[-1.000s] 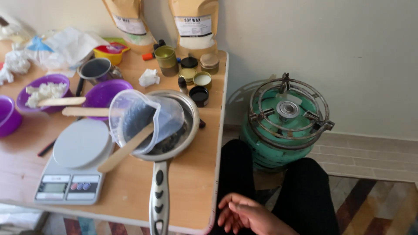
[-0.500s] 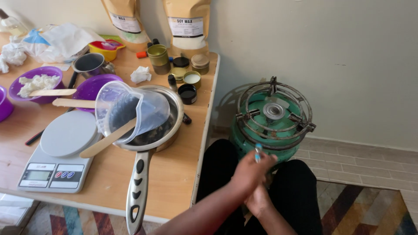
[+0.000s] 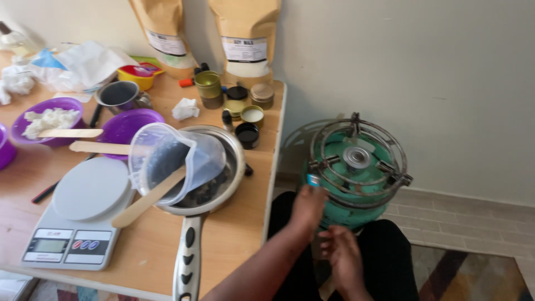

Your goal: Stir melted wax in a pitcher using a wooden stick and check the temperature with a digital thermometer.

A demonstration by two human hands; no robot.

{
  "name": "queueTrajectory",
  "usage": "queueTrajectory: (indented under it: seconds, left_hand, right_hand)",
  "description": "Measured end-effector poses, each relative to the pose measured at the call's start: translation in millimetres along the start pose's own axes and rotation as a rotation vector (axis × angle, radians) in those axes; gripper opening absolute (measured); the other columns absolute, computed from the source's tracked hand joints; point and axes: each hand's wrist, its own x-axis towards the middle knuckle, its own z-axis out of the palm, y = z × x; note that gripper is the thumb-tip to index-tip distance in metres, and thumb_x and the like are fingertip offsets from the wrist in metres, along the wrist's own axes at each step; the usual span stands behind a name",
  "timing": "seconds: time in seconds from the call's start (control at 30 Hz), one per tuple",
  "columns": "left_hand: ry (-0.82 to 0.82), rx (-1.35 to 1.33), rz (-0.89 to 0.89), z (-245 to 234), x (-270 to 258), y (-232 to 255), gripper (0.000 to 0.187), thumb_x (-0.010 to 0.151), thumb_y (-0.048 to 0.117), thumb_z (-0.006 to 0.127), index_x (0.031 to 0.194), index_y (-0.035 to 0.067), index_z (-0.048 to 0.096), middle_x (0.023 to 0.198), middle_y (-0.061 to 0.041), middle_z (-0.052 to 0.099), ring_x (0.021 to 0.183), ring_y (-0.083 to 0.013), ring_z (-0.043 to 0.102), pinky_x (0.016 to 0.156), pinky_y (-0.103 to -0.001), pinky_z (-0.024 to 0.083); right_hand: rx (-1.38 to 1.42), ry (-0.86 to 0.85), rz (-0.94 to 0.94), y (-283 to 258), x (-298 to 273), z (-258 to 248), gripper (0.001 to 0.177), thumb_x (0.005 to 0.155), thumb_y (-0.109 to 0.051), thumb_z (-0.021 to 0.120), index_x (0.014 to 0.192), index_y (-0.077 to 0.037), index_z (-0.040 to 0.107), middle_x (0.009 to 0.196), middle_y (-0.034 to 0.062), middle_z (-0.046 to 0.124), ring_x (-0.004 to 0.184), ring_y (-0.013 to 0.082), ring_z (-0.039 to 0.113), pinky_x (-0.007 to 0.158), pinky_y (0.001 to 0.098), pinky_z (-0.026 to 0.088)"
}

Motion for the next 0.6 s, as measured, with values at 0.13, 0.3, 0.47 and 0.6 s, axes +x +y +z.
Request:
queueTrajectory:
  seconds: [0.13, 0.3, 0.47, 0.6]
  left_hand:
    - [-0.081, 0.244, 0.094, 10.8, -58.8, 33.7, 0.022, 0.087, 0.032, 0.062, 0.076, 0.016, 0.052, 0.060, 0.000, 0.046, 0.051, -0.0106, 0.043, 0.046, -0.032, 0.032]
    - [-0.178, 0.083, 0.213, 12.5, -76.3, 33.4, 0.017, 0.089, 0.025, 0.066, 0.077, 0.015, 0.061, 0.066, 0.005, 0.052, 0.065, -0.0076, 0.052, 0.059, -0.030, 0.041]
    - [-0.028, 0.350, 0.435, -9.1, -130.3, 25.3, 0.086, 0.077, 0.026, 0.065, 0.148, 0.009, 0.019, 0.134, -0.015, 0.046, 0.124, -0.0248, 0.048, 0.101, -0.033, 0.039]
    - [-0.294, 0.515, 0.763, -104.1, -158.2, -8.3, 0.099, 0.082, 0.040, 0.069, 0.146, 0.002, 0.004, 0.154, -0.022, 0.019, 0.143, -0.0315, 0.024, 0.112, -0.036, 0.023]
  right_hand:
    - [-0.107, -0.122, -0.314, -63.8, -33.2, 43.7, 0.037, 0.094, -0.025, 0.050, 0.123, -0.002, 0.052, 0.095, 0.0145, 0.060, 0.073, 0.0218, 0.058, 0.062, 0.0326, 0.047]
    - [-0.185, -0.078, -0.344, -72.4, -30.1, 53.4, 0.035, 0.090, -0.010, 0.056, 0.124, -0.002, 0.052, 0.088, 0.0102, 0.054, 0.078, 0.0144, 0.053, 0.070, 0.0255, 0.043]
    - [-0.179, -0.127, -0.104, -81.3, -38.2, 70.5, 0.021, 0.089, -0.010, 0.060, 0.106, 0.003, 0.058, 0.087, 0.0177, 0.065, 0.074, 0.0232, 0.059, 0.065, 0.0331, 0.044]
    - [-0.400, -0.223, -0.119, -77.8, -50.4, 81.3, 0.027, 0.082, -0.010, 0.063, 0.105, 0.004, 0.066, 0.075, 0.0146, 0.066, 0.056, 0.0176, 0.053, 0.052, 0.0272, 0.043]
